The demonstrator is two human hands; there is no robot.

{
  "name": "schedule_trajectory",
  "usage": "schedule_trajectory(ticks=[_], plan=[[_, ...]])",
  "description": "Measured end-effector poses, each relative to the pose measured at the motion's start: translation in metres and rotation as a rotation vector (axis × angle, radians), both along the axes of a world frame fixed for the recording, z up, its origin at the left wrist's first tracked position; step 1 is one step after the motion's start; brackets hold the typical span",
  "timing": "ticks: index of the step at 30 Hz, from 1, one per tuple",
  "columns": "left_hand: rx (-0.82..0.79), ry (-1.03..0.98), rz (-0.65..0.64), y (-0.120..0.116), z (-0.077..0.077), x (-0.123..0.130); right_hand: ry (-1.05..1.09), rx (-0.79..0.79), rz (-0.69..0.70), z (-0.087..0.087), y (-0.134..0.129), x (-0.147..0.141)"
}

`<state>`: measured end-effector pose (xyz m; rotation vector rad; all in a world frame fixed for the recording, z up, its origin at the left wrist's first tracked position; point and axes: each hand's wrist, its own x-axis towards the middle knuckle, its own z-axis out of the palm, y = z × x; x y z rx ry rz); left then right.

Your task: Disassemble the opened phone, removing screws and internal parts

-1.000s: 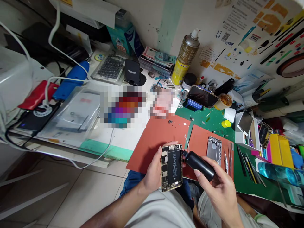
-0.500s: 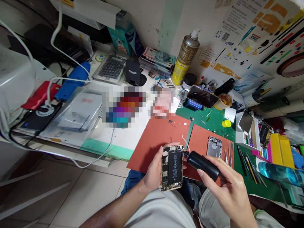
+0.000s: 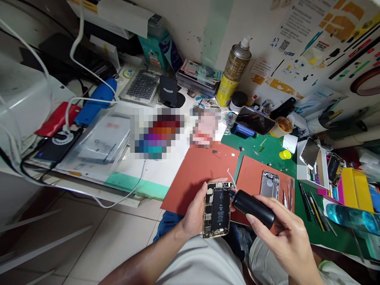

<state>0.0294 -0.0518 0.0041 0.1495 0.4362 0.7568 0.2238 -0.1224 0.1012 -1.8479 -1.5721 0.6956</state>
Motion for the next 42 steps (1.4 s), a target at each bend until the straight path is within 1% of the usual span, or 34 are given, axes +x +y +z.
schedule_trajectory(ticks=[7,14,20,23,25,27,29,31,32,35,38,40,42], plan=[[-0.056,0.019,0.007,0.0,0.002,0.001,0.028,0.0,0.037,0.001,0.007,-0.01],[-0.064,0.014,-0.011,-0.001,0.001,0.0,0.017,0.002,0.044,-0.001,0.008,-0.011],[-0.072,0.037,-0.002,0.001,0.003,0.001,0.028,0.001,0.048,-0.001,0.01,-0.011],[-0.055,0.031,-0.008,0.002,0.004,0.0,0.075,-0.041,0.012,-0.002,0.007,-0.008],[-0.041,0.03,-0.009,0.002,0.004,0.0,0.149,-0.102,-0.038,-0.004,0.004,-0.006],[-0.032,0.039,-0.006,0.003,0.003,-0.002,0.287,-0.167,-0.127,-0.009,0.0,-0.002],[-0.034,0.057,-0.022,0.004,0.002,-0.002,0.473,-0.191,-0.252,-0.015,-0.004,0.003],[-0.048,0.086,-0.031,0.005,0.002,-0.003,0.644,-0.149,-0.353,-0.022,-0.006,0.01],[-0.062,0.107,-0.024,0.006,0.003,-0.003,0.706,-0.107,-0.379,-0.026,-0.006,0.014],[-0.122,0.206,0.017,0.009,0.007,-0.003,0.795,0.006,-0.398,-0.036,0.0,0.029],[-0.173,0.332,0.005,0.013,0.011,-0.003,0.745,0.097,-0.421,-0.043,0.018,0.046],[-0.186,0.426,-0.022,0.015,0.014,-0.003,0.64,0.225,-0.437,-0.047,0.038,0.058],[-0.178,0.543,-0.029,0.017,0.017,0.0,0.493,0.3,-0.45,-0.05,0.061,0.071]])
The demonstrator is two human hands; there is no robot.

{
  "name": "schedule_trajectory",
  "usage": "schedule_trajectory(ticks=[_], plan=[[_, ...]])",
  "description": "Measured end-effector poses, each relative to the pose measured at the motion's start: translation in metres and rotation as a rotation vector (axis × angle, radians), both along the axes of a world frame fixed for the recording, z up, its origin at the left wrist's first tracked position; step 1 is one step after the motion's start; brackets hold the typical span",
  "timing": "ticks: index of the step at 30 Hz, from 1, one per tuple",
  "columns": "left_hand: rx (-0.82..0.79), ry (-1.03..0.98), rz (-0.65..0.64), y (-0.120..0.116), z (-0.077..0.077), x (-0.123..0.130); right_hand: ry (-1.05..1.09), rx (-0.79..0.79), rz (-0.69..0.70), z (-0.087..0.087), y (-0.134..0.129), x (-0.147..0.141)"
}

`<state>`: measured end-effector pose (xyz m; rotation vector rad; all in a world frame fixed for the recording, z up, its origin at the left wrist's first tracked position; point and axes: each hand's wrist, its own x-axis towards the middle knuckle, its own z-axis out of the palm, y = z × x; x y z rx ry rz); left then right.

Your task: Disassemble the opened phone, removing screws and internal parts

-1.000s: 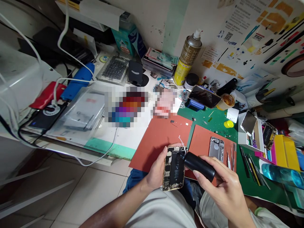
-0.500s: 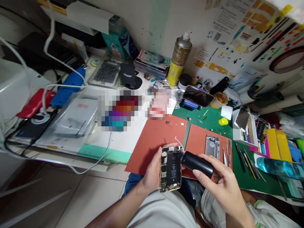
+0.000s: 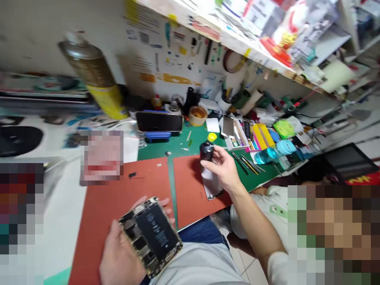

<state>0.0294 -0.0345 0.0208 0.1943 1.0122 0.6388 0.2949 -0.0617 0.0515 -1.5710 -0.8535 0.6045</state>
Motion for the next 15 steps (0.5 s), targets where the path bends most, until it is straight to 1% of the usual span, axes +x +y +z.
schedule_trajectory(ticks=[3,5,7,8,10,15], plan=[[0.049,0.178,-0.017,0.001,0.007,0.008,-0.08,-0.034,-0.096,-0.005,0.032,0.022],[0.084,0.25,-0.015,0.0,0.013,0.014,-0.139,-0.085,-0.171,-0.01,0.048,0.037],[0.099,0.273,-0.008,0.0,0.017,0.019,-0.388,-0.227,-0.233,-0.017,0.059,0.049],[0.101,0.275,-0.008,0.0,0.019,0.02,-0.465,-0.289,-0.244,-0.021,0.063,0.053],[0.101,0.272,-0.019,0.0,0.02,0.02,-0.509,-0.338,-0.251,-0.028,0.069,0.058],[0.119,0.228,-0.016,0.001,0.018,0.016,-0.525,-0.367,-0.217,-0.039,0.08,0.059]])
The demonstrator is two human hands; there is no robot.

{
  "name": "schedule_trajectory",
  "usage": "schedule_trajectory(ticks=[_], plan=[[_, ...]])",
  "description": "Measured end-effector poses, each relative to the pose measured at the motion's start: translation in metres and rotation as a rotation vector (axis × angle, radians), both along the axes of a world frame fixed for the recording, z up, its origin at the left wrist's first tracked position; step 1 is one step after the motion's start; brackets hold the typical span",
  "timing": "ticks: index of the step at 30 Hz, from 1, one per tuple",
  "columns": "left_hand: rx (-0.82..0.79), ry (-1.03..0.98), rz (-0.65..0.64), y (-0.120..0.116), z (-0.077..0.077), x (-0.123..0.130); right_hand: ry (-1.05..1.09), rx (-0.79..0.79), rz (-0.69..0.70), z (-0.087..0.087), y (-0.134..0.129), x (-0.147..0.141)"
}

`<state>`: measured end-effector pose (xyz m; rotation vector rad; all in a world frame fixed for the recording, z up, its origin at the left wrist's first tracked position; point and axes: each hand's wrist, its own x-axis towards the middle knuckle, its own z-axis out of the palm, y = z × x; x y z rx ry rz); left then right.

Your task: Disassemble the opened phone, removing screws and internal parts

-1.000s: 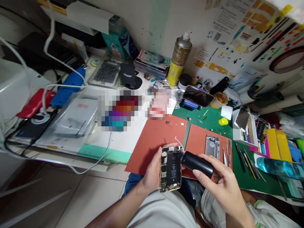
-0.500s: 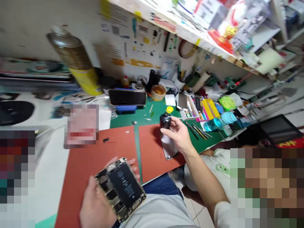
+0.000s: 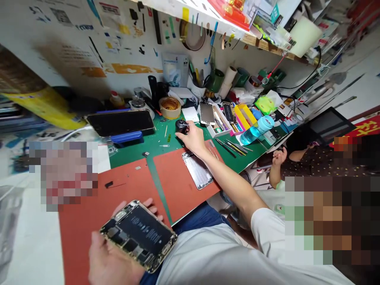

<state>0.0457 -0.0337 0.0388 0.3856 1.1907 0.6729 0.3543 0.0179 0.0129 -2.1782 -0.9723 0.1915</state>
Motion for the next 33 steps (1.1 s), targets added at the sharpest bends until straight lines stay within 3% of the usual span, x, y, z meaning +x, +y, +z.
schedule_trajectory(ticks=[13,18,22,27,33], plan=[[0.011,0.01,-0.001,-0.003,0.003,0.002,0.004,-0.116,0.012,-0.001,-0.002,-0.005],[-0.015,-0.029,0.017,-0.002,-0.001,0.001,0.044,-0.166,-0.032,0.005,-0.019,-0.01],[0.009,-0.115,0.034,-0.001,-0.008,-0.005,0.095,-0.157,-0.027,0.022,-0.045,-0.021],[0.037,-0.179,-0.003,-0.001,-0.015,-0.013,0.134,-0.031,0.058,0.049,-0.093,-0.078],[0.021,-0.193,0.031,0.001,-0.017,-0.013,0.276,0.034,0.319,0.038,-0.141,-0.163]])
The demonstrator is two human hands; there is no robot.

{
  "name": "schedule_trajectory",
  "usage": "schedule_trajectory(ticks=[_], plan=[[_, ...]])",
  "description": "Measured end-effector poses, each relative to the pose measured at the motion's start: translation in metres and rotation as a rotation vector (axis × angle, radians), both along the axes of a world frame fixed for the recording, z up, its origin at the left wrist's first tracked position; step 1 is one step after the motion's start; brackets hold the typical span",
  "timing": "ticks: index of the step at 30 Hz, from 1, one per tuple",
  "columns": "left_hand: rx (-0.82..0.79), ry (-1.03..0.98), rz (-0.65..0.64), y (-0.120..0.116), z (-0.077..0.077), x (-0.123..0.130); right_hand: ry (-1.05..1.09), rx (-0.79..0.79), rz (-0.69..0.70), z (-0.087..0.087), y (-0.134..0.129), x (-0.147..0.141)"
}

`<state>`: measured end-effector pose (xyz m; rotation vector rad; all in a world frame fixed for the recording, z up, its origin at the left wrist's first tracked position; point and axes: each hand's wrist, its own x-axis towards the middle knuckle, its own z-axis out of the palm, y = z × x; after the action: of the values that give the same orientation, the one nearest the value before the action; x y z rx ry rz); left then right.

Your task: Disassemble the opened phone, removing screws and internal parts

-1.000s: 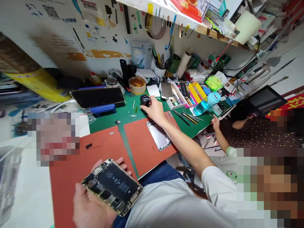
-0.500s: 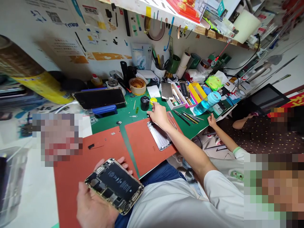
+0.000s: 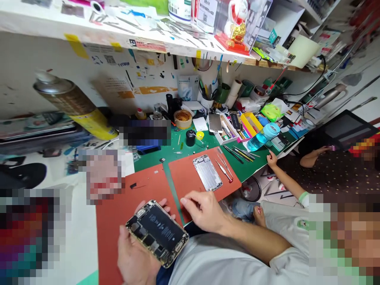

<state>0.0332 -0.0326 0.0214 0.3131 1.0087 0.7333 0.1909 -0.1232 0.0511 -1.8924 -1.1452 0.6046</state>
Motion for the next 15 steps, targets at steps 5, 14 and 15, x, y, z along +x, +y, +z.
schedule_trajectory(ticks=[5,14,15], plan=[[0.033,-0.021,-0.026,-0.001,0.001,0.0,0.109,-0.017,0.01,-0.011,-0.012,-0.018],[0.053,-0.034,-0.018,-0.002,0.0,-0.001,0.157,-0.027,0.016,-0.011,-0.012,-0.024],[0.05,-0.03,-0.011,-0.002,-0.001,-0.001,0.158,-0.021,0.021,-0.012,-0.012,-0.025]])
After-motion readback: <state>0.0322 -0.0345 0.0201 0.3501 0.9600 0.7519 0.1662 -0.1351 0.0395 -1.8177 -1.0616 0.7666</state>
